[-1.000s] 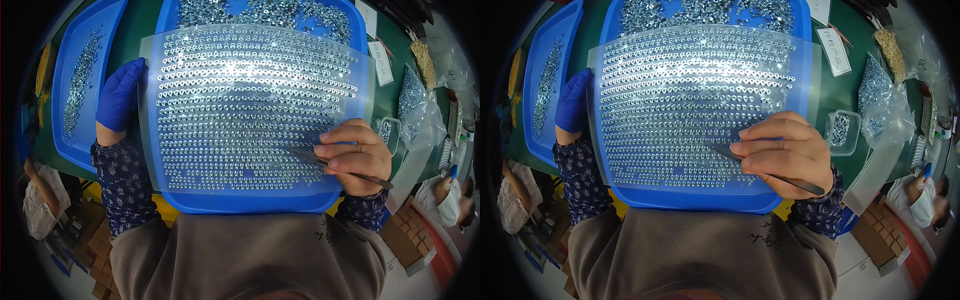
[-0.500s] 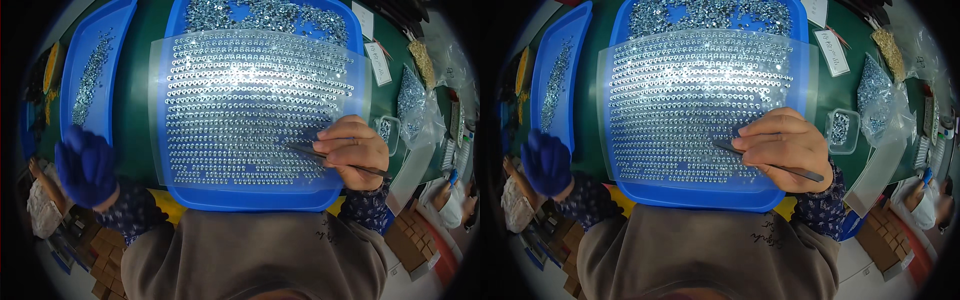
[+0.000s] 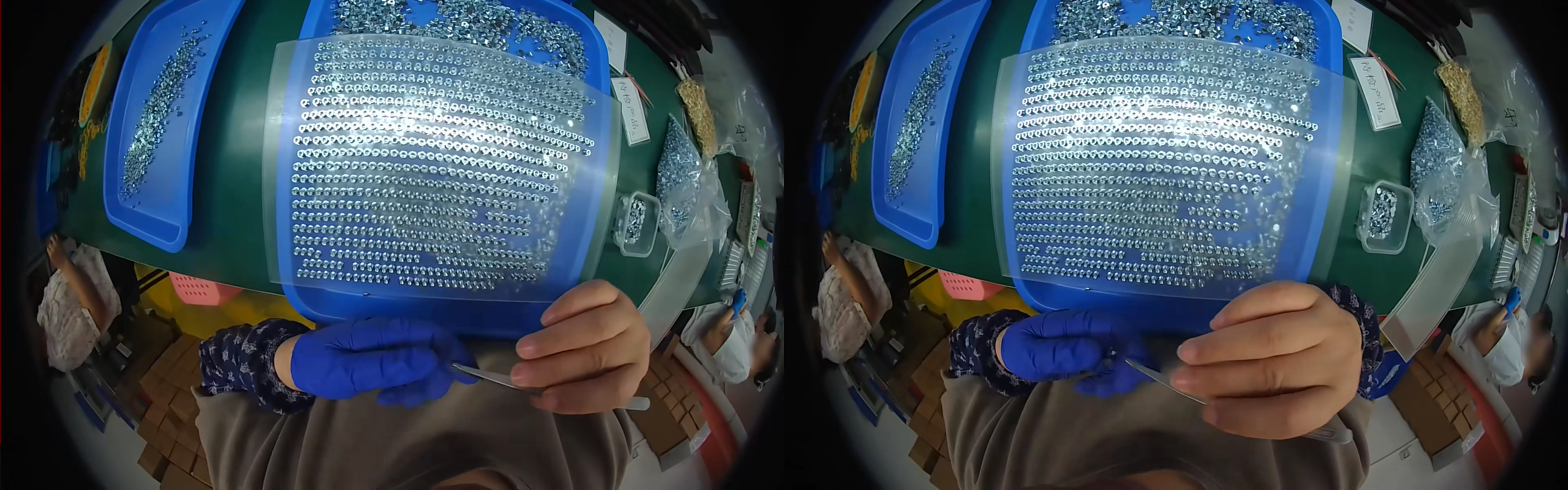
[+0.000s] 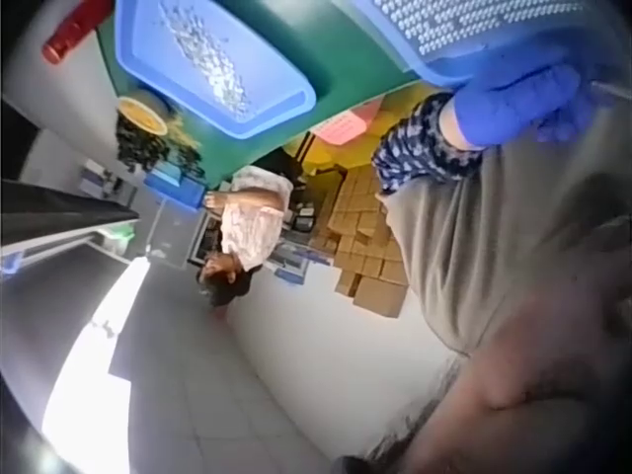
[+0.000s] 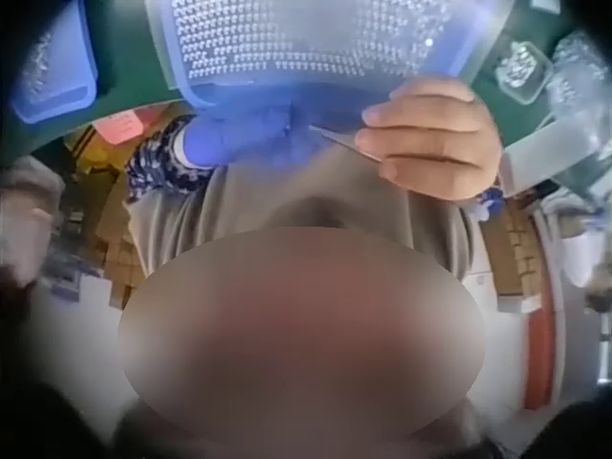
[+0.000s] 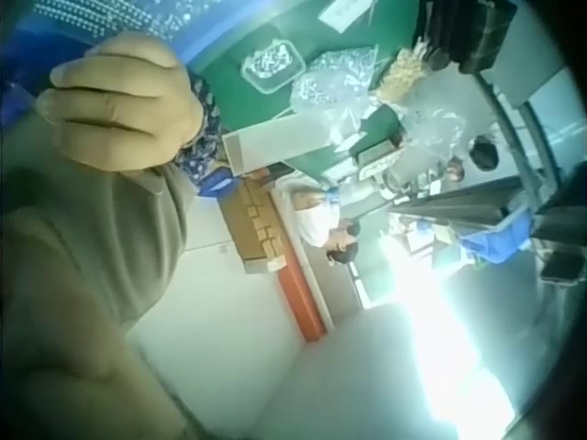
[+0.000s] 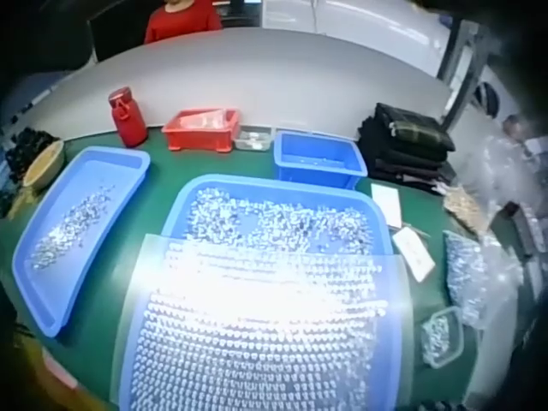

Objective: Using tweezers to sort and place small metal components into a grid tray for inspection or assembly.

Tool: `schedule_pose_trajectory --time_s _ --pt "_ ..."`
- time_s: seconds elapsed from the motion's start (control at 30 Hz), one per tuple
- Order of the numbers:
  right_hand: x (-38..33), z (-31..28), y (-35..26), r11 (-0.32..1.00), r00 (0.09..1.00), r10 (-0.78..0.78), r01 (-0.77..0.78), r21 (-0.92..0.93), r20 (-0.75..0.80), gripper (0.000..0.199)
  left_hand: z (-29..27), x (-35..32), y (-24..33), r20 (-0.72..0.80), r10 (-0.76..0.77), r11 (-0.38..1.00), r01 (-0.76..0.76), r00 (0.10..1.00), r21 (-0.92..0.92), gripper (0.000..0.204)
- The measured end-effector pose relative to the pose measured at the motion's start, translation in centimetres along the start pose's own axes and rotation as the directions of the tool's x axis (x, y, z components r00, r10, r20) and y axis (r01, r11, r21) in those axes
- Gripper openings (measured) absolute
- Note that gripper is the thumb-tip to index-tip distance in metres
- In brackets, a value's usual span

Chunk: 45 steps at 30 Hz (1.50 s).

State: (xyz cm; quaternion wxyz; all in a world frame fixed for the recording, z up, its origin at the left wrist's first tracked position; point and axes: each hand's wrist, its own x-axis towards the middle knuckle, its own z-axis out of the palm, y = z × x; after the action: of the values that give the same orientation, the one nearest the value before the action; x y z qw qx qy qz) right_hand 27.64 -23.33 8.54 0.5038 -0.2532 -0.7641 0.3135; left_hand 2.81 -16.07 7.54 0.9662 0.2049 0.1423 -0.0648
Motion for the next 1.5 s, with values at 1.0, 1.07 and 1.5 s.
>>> schedule_pose_trajectory --time_s 1.0,1.07,1.5 --pt "-2.9 1.9 -0.1 0.845 0.84 0.244 -0.43 -0.319 -0.485 0.017 -14.9 -4.0 13.2 -0.214 0.679 0.726 -0.685 0.702 0.056 0.022" --pt "-2.4 1.5 -0.9 0.859 0.899 0.297 -0.399 -0.321 -0.322 0.018 -14.7 -3.5 13.6 -0.194 0.672 0.734 -0.677 0.714 0.052 0.023" --pt "-2.6 2.7 -0.3 0.887 0.952 0.21 -0.281 -0.367 -0.222 0.016 -15.3 -3.8 13.4 -0.239 0.668 0.738 -0.668 0.705 0.095 0.024"
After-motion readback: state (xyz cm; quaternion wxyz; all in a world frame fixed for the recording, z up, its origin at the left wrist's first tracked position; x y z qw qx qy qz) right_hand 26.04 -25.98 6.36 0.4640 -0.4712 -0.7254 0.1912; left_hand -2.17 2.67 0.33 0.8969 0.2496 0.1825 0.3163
